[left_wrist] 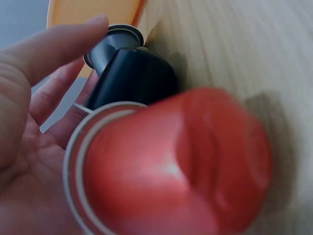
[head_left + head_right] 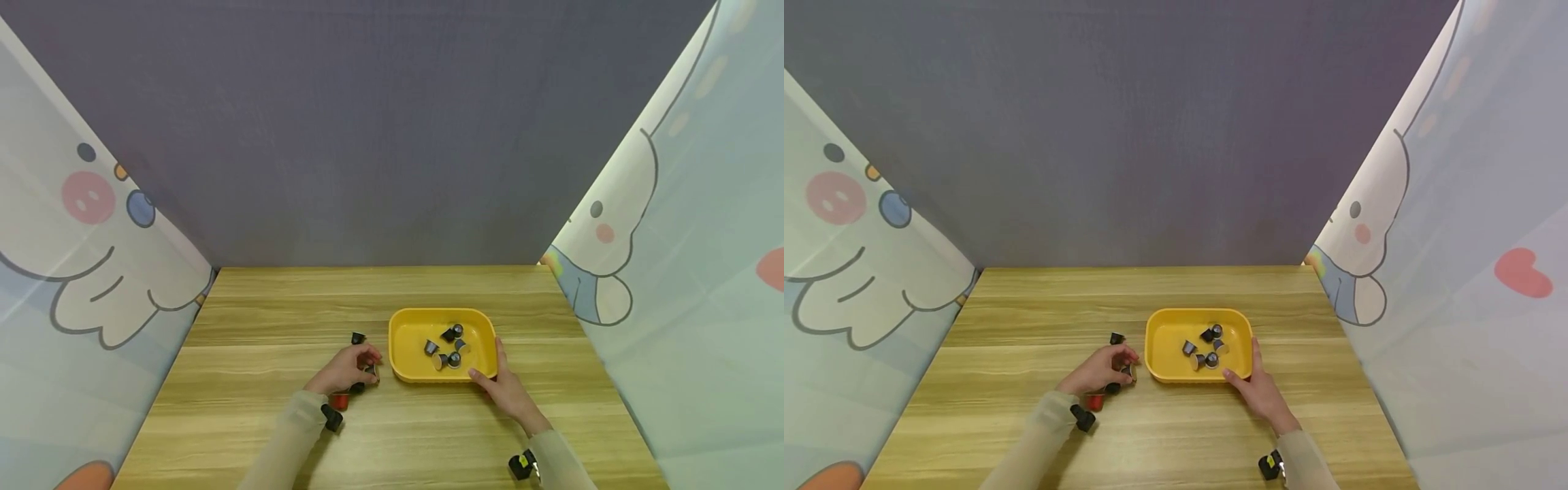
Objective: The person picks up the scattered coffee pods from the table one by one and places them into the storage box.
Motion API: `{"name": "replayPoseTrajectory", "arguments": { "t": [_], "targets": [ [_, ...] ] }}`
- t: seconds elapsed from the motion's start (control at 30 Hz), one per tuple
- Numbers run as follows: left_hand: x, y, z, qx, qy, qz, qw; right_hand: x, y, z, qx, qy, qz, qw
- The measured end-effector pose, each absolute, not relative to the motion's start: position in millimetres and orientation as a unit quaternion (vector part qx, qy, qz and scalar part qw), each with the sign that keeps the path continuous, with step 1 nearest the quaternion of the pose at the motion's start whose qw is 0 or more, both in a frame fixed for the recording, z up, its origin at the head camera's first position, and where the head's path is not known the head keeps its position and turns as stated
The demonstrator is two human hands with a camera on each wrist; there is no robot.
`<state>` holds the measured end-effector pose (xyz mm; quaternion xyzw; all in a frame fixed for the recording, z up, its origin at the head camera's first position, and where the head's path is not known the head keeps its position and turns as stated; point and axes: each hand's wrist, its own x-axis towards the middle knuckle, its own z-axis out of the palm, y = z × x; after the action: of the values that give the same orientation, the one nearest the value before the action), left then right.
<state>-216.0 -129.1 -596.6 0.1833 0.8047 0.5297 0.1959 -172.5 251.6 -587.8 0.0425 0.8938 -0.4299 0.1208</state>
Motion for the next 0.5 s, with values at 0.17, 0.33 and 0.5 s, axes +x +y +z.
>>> {"name": "replayPoseTrajectory", "arguments": {
  "t": [0.17,0.33,0.5],
  "targets": [
    [-215.6,-129.0,-594.5,0.178,0.815,0.518,0.189,-172.1,251.9,-588.2,0.042,0.896,-0.425,0.119],
    [-214.7,-128.0,-591.5,0.173,0.826,0.503,0.184,-172.7,252.1,-589.3,0.045,0.895,-0.426,0.123],
    [-215.6,-127.3,-591.2,0.163,0.832,0.497,0.186,-173.0,252.5,-589.3,0.042,0.895,-0.428,0.120]
  ]
}}
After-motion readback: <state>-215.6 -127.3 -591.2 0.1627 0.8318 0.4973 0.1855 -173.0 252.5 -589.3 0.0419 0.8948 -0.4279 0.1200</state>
